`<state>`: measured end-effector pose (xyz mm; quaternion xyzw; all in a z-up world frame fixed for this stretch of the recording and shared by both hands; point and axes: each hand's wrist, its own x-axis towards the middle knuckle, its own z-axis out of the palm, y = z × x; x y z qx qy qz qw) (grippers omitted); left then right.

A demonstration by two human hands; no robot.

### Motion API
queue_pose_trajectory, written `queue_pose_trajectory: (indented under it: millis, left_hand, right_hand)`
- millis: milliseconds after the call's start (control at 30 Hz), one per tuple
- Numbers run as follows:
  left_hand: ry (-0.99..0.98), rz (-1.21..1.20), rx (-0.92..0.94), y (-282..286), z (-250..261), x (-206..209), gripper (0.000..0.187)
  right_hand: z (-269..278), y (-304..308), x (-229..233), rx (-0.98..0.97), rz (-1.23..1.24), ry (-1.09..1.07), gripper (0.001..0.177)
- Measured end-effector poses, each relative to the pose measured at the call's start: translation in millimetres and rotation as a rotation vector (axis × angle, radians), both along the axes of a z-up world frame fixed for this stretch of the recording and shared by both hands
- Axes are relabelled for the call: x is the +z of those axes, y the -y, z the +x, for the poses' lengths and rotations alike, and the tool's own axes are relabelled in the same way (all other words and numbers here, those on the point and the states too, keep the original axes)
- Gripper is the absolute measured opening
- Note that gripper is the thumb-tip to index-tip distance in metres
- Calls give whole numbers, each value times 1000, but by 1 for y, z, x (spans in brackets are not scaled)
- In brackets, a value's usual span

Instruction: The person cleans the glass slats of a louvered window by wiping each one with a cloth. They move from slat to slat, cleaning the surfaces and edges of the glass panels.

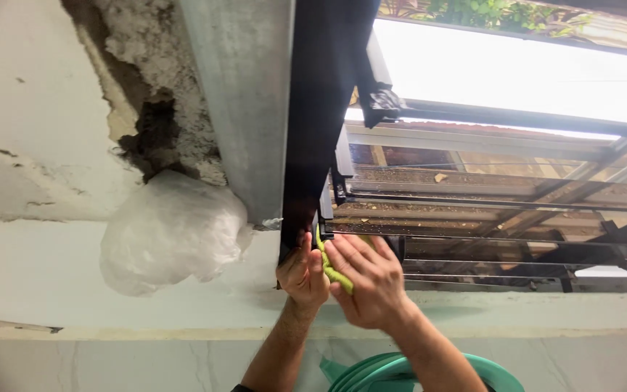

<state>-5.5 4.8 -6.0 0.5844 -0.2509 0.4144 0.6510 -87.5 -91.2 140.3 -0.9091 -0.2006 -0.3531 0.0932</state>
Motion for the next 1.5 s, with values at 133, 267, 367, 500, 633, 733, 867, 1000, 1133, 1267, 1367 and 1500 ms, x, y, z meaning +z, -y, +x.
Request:
queue_pose_trajectory:
  millis: [133,267,367,500,633,733,867,1000,1133,1267,1367,1500]
  left_hand:
    - [-71,21,-41,-3,-3,-10,32]
    - [-20,34,-50,-6,-6,7,34]
    - [21,86,0,-4,-12,16,32]
    - [-65,38,-73,12,-18,3,31]
    - [-141,18,-19,19,-20,-2,31]
    - [-145,11,-17,22,-20,-5,32]
    - [-74,-17,-49,25,-18,-1,35]
    - [-62,-71,-51,34,-13,-4,35]
    - [23,-36,35,41,-19,-4,24]
    - [-91,-24,55,42,-13,-20,22]
    - [-65,-32,64,40,-7,-30,26]
    - [18,-10,54,43,-7,-19,24]
  right_hand:
    - [18,-7,29,-172,4,-584,41]
    - [11,-5,31,-38,-7,-297,30]
    - [23,12,30,-134,14,-738,33]
    - [28,39,34,-165,-225,-918,33]
    - [-10,143,21,-333,-86,-883,40]
    - [-68,273,-24,-506,-265,-340,46]
    - [-108,335,-21,-807,-432,-175,46]
    - [-44,205,13,-681,259,-413,60]
    - [-33,73,51,-178,-14,-414,28]
    - [-39,106,48,41,29,-324,46]
    - [-58,220,15,-79,-62,-268,41]
    - [-104,351,6,-320,-252,-122,32]
